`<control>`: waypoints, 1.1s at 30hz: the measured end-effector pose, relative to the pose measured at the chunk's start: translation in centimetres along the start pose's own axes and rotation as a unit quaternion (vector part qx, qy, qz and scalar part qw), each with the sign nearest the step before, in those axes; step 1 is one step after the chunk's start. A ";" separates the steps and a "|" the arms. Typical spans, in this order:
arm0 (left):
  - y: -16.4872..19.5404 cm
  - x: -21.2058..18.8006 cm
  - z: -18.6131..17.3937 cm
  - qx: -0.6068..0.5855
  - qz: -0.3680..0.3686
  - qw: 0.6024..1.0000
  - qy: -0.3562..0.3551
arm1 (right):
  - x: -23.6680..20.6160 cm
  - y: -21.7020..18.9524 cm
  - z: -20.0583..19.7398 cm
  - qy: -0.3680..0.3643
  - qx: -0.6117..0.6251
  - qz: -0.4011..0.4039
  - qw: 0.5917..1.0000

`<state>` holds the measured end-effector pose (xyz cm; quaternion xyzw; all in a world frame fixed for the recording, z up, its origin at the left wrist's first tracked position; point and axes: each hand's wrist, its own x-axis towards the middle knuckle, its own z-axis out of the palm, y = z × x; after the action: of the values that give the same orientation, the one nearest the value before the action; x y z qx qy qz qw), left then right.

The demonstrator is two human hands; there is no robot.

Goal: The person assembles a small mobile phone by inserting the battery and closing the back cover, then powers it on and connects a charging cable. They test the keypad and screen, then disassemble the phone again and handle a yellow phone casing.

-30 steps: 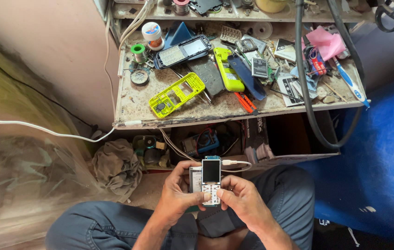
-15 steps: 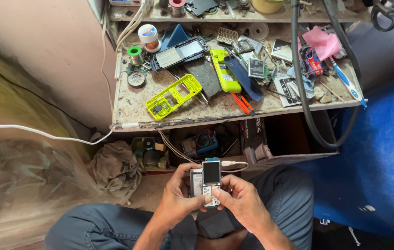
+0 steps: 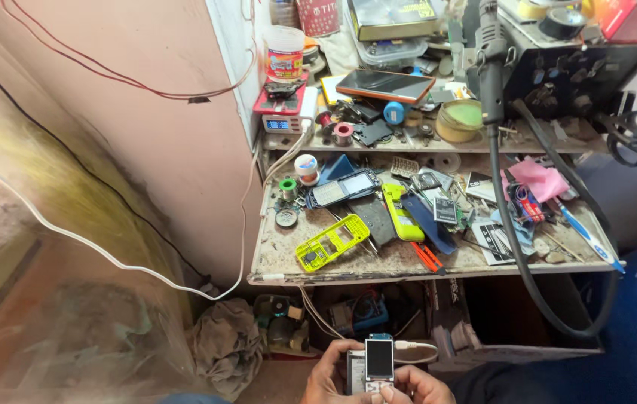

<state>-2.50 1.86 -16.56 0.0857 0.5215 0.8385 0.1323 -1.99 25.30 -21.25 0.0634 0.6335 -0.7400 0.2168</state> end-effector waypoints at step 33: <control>8.3 -2.1 4.4 -0.041 -0.060 0.997 0.038 | -5.5 -9.4 5.2 0.009 -0.021 -0.006 1.000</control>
<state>-0.38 1.50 -7.16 0.0170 0.4954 0.8525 0.1659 0.14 22.58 -9.62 0.0620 0.6509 -0.7274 0.2082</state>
